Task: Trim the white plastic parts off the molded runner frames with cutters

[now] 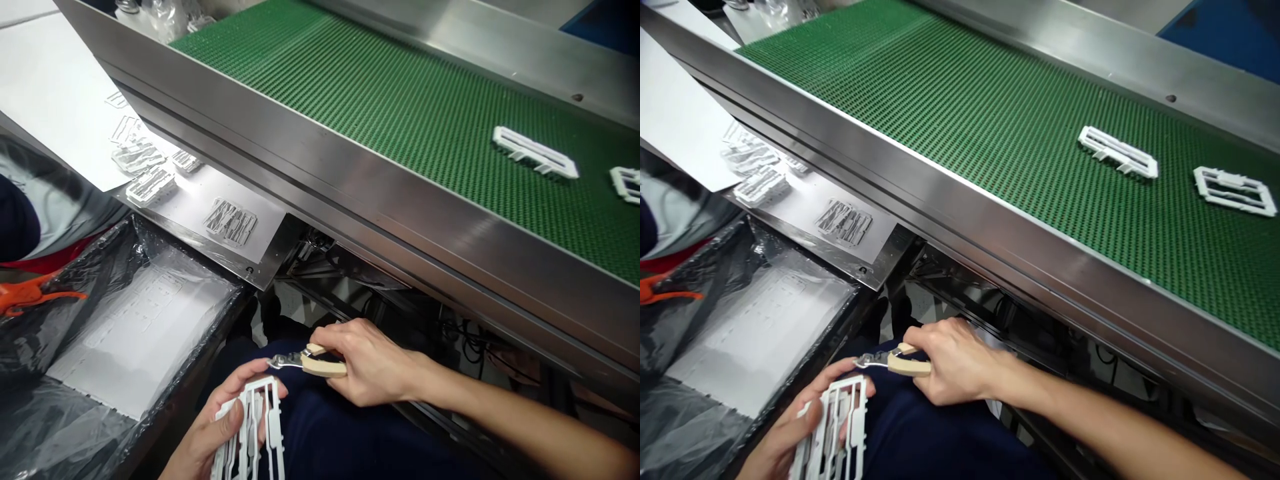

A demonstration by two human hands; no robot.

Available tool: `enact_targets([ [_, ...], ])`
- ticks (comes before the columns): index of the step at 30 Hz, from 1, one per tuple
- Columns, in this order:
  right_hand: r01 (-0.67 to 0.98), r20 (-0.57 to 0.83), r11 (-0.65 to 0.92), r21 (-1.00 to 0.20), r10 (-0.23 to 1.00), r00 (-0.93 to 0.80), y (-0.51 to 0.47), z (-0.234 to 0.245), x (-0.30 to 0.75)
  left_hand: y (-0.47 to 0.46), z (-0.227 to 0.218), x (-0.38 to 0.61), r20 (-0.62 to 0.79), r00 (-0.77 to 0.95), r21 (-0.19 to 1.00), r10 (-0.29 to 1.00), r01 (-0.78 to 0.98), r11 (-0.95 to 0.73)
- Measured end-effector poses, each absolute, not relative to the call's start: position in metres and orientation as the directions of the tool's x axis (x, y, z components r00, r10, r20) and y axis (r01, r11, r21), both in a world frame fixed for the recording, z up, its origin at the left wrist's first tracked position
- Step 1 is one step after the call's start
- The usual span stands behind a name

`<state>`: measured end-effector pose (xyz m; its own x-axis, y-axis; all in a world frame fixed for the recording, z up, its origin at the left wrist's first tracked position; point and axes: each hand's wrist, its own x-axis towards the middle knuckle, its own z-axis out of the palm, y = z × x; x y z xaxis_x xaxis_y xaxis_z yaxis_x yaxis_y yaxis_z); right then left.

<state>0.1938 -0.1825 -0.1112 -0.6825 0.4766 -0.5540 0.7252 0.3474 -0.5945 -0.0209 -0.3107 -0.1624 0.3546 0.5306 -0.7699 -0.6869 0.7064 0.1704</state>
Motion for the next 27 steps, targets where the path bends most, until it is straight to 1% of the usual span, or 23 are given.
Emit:
enact_targets([
  [2,0.771,-0.586,0.248,-0.586,0.527,-0.615,-0.189,-0.109,0.19,-0.305,-0.16,-0.02,-0.802,0.287,0.208,0.523,-0.688,0.696],
  [4,0.795,-0.611,0.174,-0.581,0.552,-0.567,-0.2,-0.106,0.187,-0.3,-0.156,-0.019,-0.851,0.221,0.231,0.477,-0.658,0.717],
  [7,0.802,-0.617,0.121,-0.585,0.575,-0.537,-0.216,-0.105,0.182,-0.295,-0.155,-0.017,-0.885,0.169,0.25,0.434,-0.615,0.748],
  [10,0.794,-0.595,0.045,-0.606,0.637,-0.49,-0.222,-0.114,0.177,-0.296,-0.159,-0.014,-0.871,0.156,0.303,0.465,-0.574,0.76],
  [13,0.766,-0.575,-0.071,-0.639,0.706,-0.414,-0.208,-0.129,0.166,-0.296,-0.164,-0.01,-0.847,0.162,0.384,0.506,-0.471,0.794],
  [15,0.758,-0.564,-0.118,-0.642,0.742,-0.363,-0.192,-0.136,0.156,-0.295,-0.165,-0.008,-0.846,0.163,0.392,0.507,-0.455,0.8],
  [16,0.753,-0.555,-0.123,-0.647,0.753,-0.354,-0.185,-0.137,0.15,-0.294,-0.165,-0.008,-0.854,0.155,0.371,0.497,-0.487,0.791],
  [18,0.743,-0.542,-0.104,-0.661,0.751,-0.377,-0.177,-0.136,0.139,-0.292,-0.164,-0.01,-0.876,0.127,0.304,0.466,-0.605,0.736],
  [21,0.744,-0.586,-0.068,-0.665,0.666,-0.463,-0.182,-0.131,0.127,-0.291,-0.167,-0.016,-0.88,0.098,0.231,0.466,-0.768,0.598],
  [24,0.745,-0.646,-0.103,-0.659,0.584,-0.491,-0.198,-0.128,0.122,-0.293,-0.176,-0.02,-0.863,0.07,0.205,0.501,-0.857,0.473],
  [27,0.723,-0.653,-0.149,-0.674,0.578,-0.489,-0.21,-0.126,0.124,-0.294,-0.182,-0.021,-0.854,0.05,0.176,0.517,-0.909,0.379],
])
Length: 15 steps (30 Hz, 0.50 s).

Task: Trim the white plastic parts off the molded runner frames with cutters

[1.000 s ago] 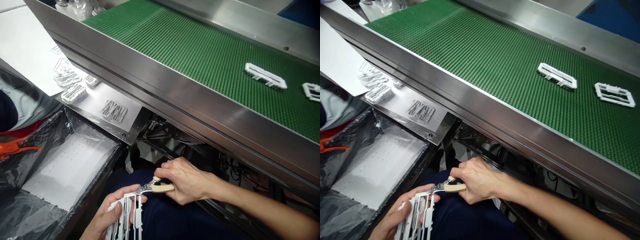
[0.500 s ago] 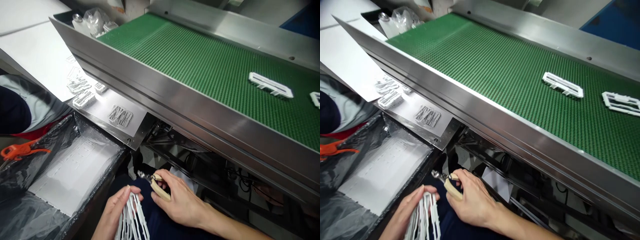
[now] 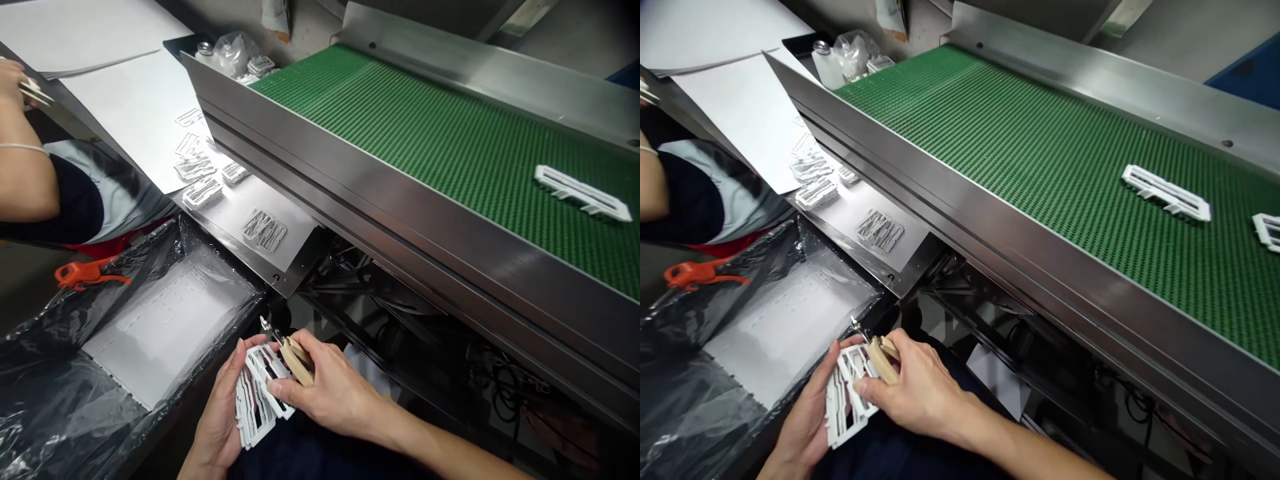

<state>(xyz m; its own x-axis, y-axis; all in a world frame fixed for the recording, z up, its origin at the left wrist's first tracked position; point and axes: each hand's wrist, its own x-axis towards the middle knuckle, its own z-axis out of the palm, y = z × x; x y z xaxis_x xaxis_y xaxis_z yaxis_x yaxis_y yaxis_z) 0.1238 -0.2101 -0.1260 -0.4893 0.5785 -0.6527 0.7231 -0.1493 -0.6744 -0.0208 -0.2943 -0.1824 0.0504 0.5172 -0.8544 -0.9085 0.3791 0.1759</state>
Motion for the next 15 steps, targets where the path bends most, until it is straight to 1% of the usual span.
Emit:
enact_targets([
  [4,0.696,-0.648,-0.201,-0.69,0.6,-0.469,-0.216,-0.121,0.131,-0.293,-0.187,-0.019,-0.845,0.017,0.18,0.535,-0.932,0.314],
  [7,0.628,-0.661,-0.315,-0.712,0.601,-0.449,-0.219,-0.122,0.135,-0.293,-0.189,-0.019,-0.843,-0.006,0.191,0.538,-0.938,0.29],
  [8,0.575,-0.665,-0.381,-0.724,0.605,-0.437,-0.22,-0.124,0.135,-0.294,-0.19,-0.019,-0.842,-0.011,0.196,0.54,-0.938,0.287],
  [10,0.413,-0.675,-0.535,-0.737,0.604,-0.423,-0.223,-0.13,0.133,-0.294,-0.19,-0.02,-0.836,-0.018,0.206,0.549,-0.937,0.283],
  [12,0.233,-0.686,-0.66,-0.715,0.597,-0.416,-0.224,-0.135,0.132,-0.293,-0.189,-0.02,-0.826,-0.016,0.211,0.563,-0.936,0.282],
  [14,0.133,-0.685,-0.702,-0.7,0.607,-0.403,-0.222,-0.138,0.131,-0.29,-0.189,-0.019,-0.818,-0.021,0.215,0.575,-0.938,0.272],
  [15,0.133,-0.676,-0.688,-0.713,0.625,-0.39,-0.221,-0.138,0.131,-0.289,-0.189,-0.019,-0.817,-0.027,0.222,0.577,-0.937,0.271],
])
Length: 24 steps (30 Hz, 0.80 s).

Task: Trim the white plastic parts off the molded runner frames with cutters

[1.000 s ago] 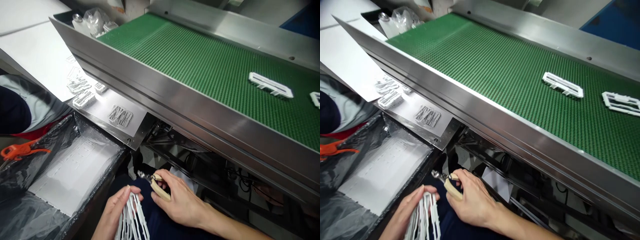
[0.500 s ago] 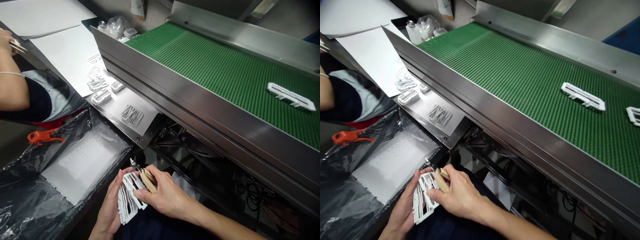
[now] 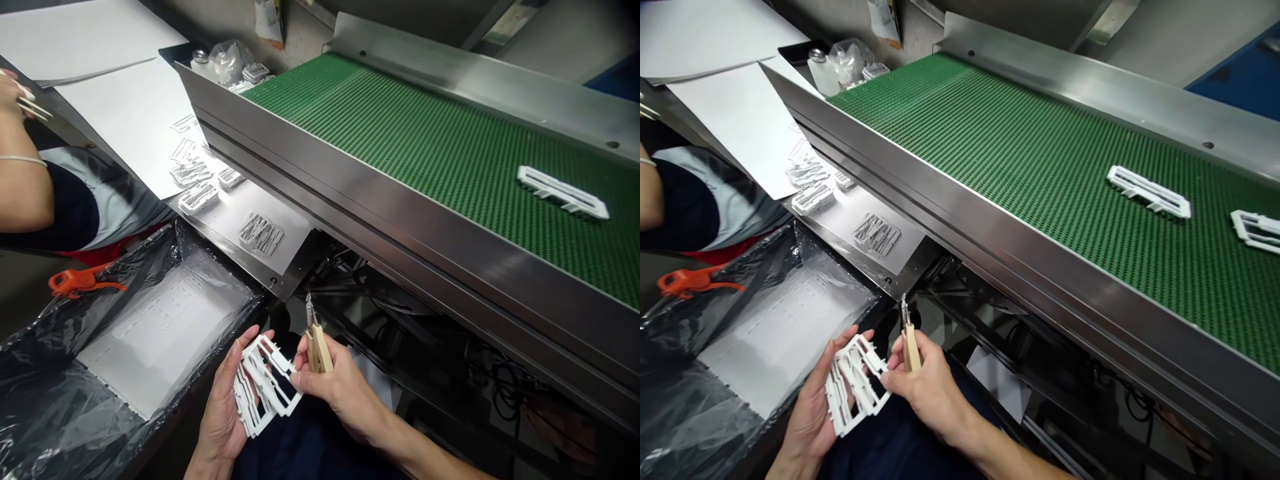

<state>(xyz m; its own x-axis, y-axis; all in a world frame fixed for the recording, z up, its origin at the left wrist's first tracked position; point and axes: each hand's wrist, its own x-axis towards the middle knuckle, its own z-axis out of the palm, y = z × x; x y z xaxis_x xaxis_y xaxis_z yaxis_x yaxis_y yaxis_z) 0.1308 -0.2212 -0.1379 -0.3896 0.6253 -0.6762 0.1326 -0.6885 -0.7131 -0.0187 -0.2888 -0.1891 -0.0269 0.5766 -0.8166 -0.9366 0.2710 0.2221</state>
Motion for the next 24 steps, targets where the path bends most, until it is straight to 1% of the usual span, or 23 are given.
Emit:
enact_targets([
  [1,0.165,-0.66,-0.653,-0.739,0.654,-0.369,-0.22,-0.137,0.131,-0.287,-0.189,-0.018,-0.819,-0.036,0.233,0.573,-0.933,0.275],
  [2,0.231,-0.631,-0.589,-0.774,0.692,-0.351,-0.219,-0.136,0.131,-0.285,-0.19,-0.017,-0.824,-0.048,0.248,0.564,-0.926,0.283],
  [3,0.323,-0.585,-0.492,-0.808,0.732,-0.349,-0.218,-0.134,0.131,-0.284,-0.191,-0.015,-0.83,-0.062,0.264,0.554,-0.919,0.293],
  [5,0.503,-0.44,-0.2,-0.841,0.793,-0.42,-0.22,-0.134,0.129,-0.281,-0.193,-0.011,-0.835,-0.093,0.298,0.543,-0.905,0.303],
  [6,0.563,-0.367,-0.038,-0.826,0.793,-0.486,-0.222,-0.135,0.126,-0.279,-0.195,-0.009,-0.832,-0.106,0.311,0.544,-0.902,0.3],
  [7,0.597,-0.316,0.106,-0.795,0.768,-0.557,-0.225,-0.138,0.123,-0.278,-0.196,-0.007,-0.828,-0.117,0.322,0.548,-0.9,0.294],
  [8,0.613,-0.293,0.216,-0.76,0.729,-0.619,-0.228,-0.142,0.12,-0.276,-0.198,-0.005,-0.827,-0.127,0.332,0.548,-0.896,0.294],
  [10,0.629,-0.308,0.327,-0.705,0.659,-0.687,-0.234,-0.152,0.112,-0.274,-0.203,-0.001,-0.838,-0.147,0.348,0.525,-0.886,0.306],
  [13,0.621,-0.355,0.356,-0.698,0.581,-0.732,-0.239,-0.163,0.104,-0.272,-0.211,0.001,-0.87,-0.15,0.333,0.47,-0.881,0.336],
  [15,0.614,-0.396,0.332,-0.716,0.531,-0.75,-0.238,-0.164,0.104,-0.274,-0.216,0.002,-0.884,-0.129,0.303,0.449,-0.889,0.342],
  [17,0.618,-0.446,0.27,-0.738,0.492,-0.748,-0.23,-0.161,0.105,-0.278,-0.219,0.001,-0.891,-0.119,0.28,0.439,-0.904,0.323],
  [18,0.635,-0.469,0.223,-0.74,0.506,-0.724,-0.223,-0.161,0.104,-0.281,-0.22,0.001,-0.891,-0.121,0.274,0.438,-0.912,0.305],
  [20,0.687,-0.496,0.125,-0.716,0.601,-0.626,-0.2,-0.164,0.097,-0.287,-0.222,0.001,-0.893,-0.121,0.261,0.434,-0.924,0.28],
  [22,0.741,-0.482,0.048,-0.67,0.73,-0.484,-0.167,-0.176,0.083,-0.293,-0.225,0.004,-0.894,-0.096,0.242,0.438,-0.926,0.29],
  [24,0.768,-0.44,0.012,-0.64,0.814,-0.379,-0.127,-0.193,0.062,-0.298,-0.23,0.009,-0.886,-0.062,0.232,0.459,-0.917,0.324],
])
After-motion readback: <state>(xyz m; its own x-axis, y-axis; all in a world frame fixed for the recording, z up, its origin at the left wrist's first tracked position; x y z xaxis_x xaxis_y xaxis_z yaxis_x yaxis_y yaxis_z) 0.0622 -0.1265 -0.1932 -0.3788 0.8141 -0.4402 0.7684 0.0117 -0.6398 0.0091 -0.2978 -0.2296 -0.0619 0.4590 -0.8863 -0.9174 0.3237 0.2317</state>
